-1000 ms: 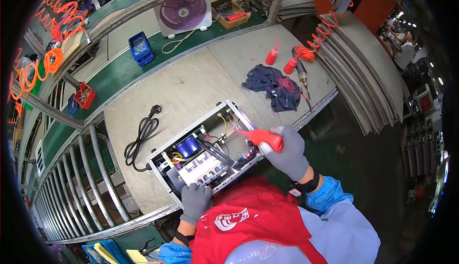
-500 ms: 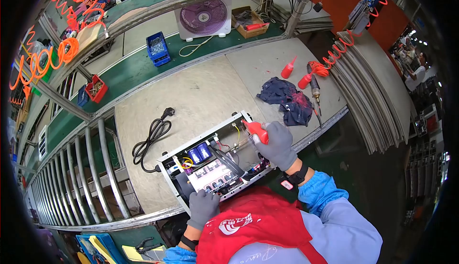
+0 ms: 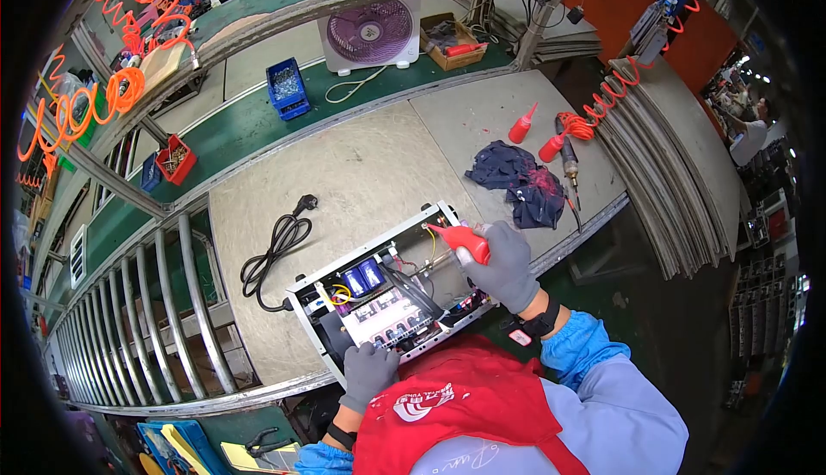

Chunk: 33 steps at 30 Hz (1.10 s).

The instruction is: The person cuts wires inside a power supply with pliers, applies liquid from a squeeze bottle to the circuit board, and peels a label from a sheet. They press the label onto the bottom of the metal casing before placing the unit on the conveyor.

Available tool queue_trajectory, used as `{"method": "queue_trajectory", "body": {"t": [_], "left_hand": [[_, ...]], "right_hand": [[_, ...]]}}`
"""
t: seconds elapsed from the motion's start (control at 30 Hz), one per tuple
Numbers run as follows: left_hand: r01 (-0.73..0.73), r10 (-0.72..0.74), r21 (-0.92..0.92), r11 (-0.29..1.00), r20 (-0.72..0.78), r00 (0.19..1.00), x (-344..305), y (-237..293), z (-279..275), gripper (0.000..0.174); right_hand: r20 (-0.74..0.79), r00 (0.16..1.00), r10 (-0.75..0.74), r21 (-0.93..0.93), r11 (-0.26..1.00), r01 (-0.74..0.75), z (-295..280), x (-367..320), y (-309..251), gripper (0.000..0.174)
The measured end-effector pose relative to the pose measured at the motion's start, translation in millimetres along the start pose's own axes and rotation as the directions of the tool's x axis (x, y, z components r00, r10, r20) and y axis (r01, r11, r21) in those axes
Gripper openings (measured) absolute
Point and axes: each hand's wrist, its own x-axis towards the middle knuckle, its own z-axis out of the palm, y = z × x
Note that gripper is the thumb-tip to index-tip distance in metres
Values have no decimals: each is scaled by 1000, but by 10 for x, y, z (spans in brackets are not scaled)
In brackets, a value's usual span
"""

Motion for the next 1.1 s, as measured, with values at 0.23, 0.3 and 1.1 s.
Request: {"method": "queue_trajectory", "body": {"t": [0.23, 0.3, 1.1], "left_hand": [[-17, 17, -8, 1000, 34, 999, 20, 8, -77, 11], [-13, 13, 0, 1000, 57, 998, 27, 10, -83, 12], [15, -15, 18, 1000, 42, 999, 21, 34, -57, 15]], "right_hand": [[33, 999, 21, 78, 997, -23, 60, -31, -64, 39], [71, 996, 49, 139, 989, -58, 19, -35, -115, 41], [112, 993, -33, 173, 985, 13, 443, -3, -232, 36]]}}
